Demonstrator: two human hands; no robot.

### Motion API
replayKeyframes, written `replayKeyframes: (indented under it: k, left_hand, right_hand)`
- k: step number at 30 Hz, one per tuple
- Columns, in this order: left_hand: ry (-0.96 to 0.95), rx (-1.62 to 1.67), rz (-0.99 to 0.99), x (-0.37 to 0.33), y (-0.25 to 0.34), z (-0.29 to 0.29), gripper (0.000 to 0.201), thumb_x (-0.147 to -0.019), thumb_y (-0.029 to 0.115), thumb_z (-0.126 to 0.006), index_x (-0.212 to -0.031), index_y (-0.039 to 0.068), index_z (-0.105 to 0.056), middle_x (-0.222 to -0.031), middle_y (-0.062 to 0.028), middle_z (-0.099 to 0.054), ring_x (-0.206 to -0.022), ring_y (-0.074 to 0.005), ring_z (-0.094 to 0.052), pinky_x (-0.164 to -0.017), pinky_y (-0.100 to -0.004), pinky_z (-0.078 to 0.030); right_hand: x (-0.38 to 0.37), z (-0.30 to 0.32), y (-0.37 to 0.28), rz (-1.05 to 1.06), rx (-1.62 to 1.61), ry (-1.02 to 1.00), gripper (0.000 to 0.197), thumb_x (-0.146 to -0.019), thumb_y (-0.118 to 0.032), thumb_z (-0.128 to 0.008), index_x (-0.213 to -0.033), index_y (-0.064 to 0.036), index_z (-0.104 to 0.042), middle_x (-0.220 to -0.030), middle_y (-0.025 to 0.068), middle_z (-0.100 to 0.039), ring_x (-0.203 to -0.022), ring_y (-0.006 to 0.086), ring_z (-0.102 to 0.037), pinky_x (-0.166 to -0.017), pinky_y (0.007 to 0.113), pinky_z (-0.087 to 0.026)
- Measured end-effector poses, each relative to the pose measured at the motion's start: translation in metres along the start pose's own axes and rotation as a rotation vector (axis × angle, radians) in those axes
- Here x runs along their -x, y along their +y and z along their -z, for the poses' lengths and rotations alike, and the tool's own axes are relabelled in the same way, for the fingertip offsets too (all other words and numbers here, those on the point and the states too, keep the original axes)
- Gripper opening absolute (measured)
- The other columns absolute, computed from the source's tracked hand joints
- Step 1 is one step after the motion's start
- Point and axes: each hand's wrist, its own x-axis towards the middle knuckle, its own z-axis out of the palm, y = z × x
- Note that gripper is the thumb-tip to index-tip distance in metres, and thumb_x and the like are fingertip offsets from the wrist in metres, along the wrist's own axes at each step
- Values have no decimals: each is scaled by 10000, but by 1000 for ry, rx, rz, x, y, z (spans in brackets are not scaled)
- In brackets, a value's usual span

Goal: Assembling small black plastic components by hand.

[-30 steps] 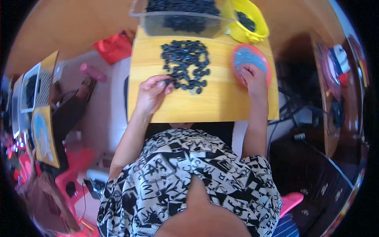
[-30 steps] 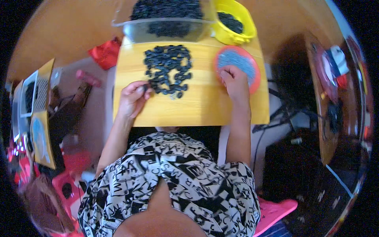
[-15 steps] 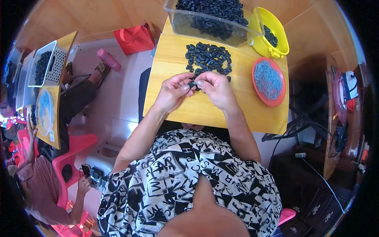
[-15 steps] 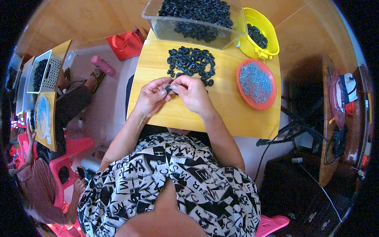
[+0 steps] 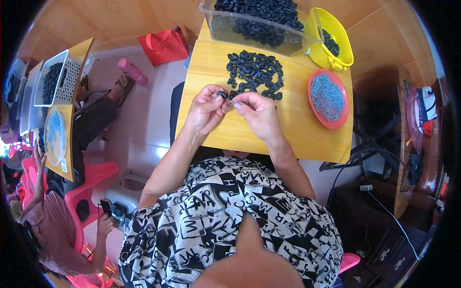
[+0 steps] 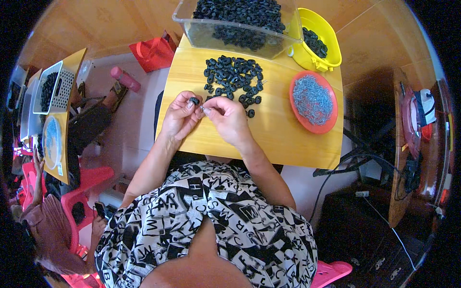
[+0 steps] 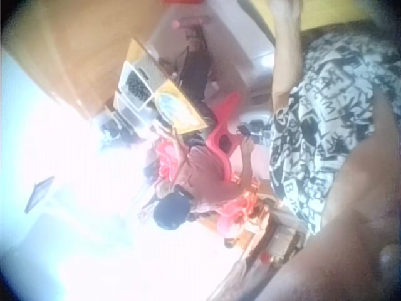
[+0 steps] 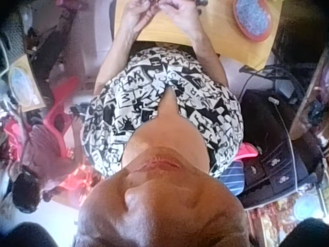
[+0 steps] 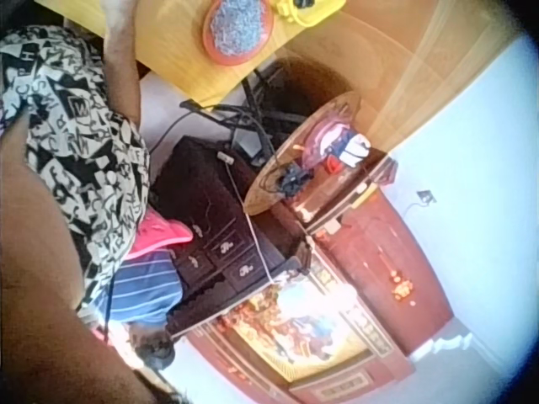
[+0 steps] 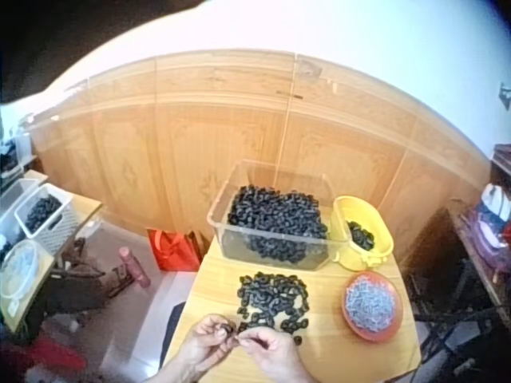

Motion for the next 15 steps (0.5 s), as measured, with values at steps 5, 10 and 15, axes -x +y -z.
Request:
replayKeyframes:
  k: [5, 10, 15]
  left_hand:
    - [-24, -59, 40, 3, 0, -2, 179, -805, 14, -633, -974, -2, -573, -809, -96, -623, -688, -178, -597, -654, -280, -485]
    - [-63, -92, 51, 4, 0, -1, 179, -803, 10, -636, -970, -16, -577, -793, -105, -626, -666, -170, -599, -649, -277, -490]
    - [-106, -184, 64, 5, -4, 3, 192, -806, -12, -623, -993, -21, -581, -810, -115, -633, -677, -169, -606, -643, -260, -507]
  right_hand:
    - [-3, -4, 6, 43, -4, 10, 114, -846, 18, -586, -956, 21, -616, -817, 9, -615, -735, 56, -558, -655, 189, -460]
    - [-3, -2, 9, 39, 105, 29, 83, -848, 31, -576, -927, 25, -601, -815, 25, -619, -732, 62, -570, -657, 196, -474]
    - [-5, -3, 11, 58, 24, 49, 80, -823, 5, -617, -890, 27, -579, -757, 50, -624, -679, 81, -585, -599, 221, -481]
